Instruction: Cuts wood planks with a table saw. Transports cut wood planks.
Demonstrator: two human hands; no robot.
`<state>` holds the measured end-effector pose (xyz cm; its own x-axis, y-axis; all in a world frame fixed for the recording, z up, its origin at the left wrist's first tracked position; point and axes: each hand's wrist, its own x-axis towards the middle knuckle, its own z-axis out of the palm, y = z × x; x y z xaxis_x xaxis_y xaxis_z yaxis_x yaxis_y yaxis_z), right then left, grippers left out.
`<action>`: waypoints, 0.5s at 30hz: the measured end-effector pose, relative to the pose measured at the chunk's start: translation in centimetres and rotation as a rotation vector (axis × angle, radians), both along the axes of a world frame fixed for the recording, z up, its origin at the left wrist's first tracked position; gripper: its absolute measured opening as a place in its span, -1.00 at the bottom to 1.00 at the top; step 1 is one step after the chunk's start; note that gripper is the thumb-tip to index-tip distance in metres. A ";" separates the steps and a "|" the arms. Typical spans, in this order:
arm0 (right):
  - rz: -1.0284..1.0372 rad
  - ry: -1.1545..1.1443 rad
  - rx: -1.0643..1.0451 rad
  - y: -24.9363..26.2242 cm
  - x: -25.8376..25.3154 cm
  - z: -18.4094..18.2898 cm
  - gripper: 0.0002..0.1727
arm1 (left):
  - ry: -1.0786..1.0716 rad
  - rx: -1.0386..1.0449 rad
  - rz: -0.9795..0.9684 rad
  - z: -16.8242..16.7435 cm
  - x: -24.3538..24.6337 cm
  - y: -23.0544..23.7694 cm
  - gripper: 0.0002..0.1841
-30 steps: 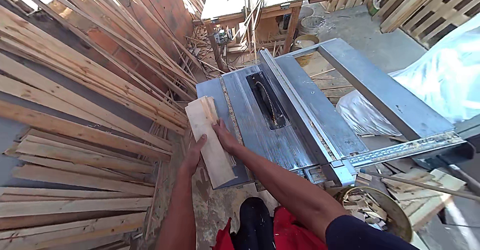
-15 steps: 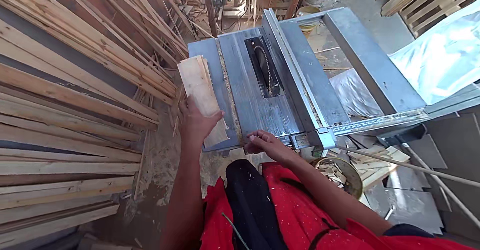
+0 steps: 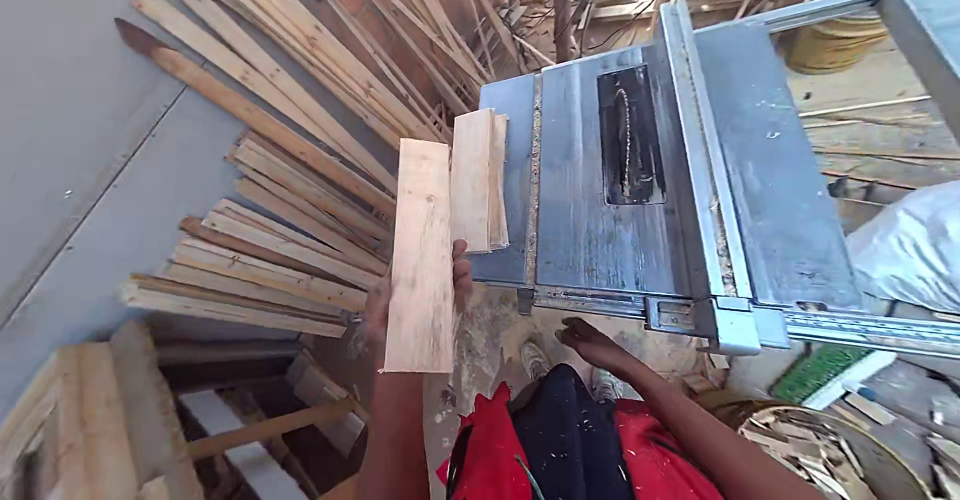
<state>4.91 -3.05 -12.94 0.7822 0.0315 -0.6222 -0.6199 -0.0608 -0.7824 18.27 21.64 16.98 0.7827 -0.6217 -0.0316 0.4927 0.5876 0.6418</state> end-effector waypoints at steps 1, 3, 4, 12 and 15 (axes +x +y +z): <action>-0.036 -0.041 -0.021 0.5 0.8 0.1 -0.32 | 0.021 -0.006 -0.015 -0.2 -1.5 0.4 -0.11; -0.122 -0.211 -0.121 1.4 3.0 0.2 -0.47 | 0.016 0.009 -0.040 -0.7 -4.1 1.6 -0.21; -0.137 -0.288 -0.180 1.7 4.0 -0.5 -0.49 | 0.001 0.057 -0.010 -0.9 -5.4 2.4 -0.27; 0.123 -0.214 -0.826 6.4 5.3 4.9 -0.54 | -0.032 0.530 0.517 -1.1 -14.2 9.7 -0.62; -0.060 0.077 -0.595 7.6 5.2 27.6 -0.52 | 0.096 0.278 0.472 -3.4 -15.3 13.2 -0.51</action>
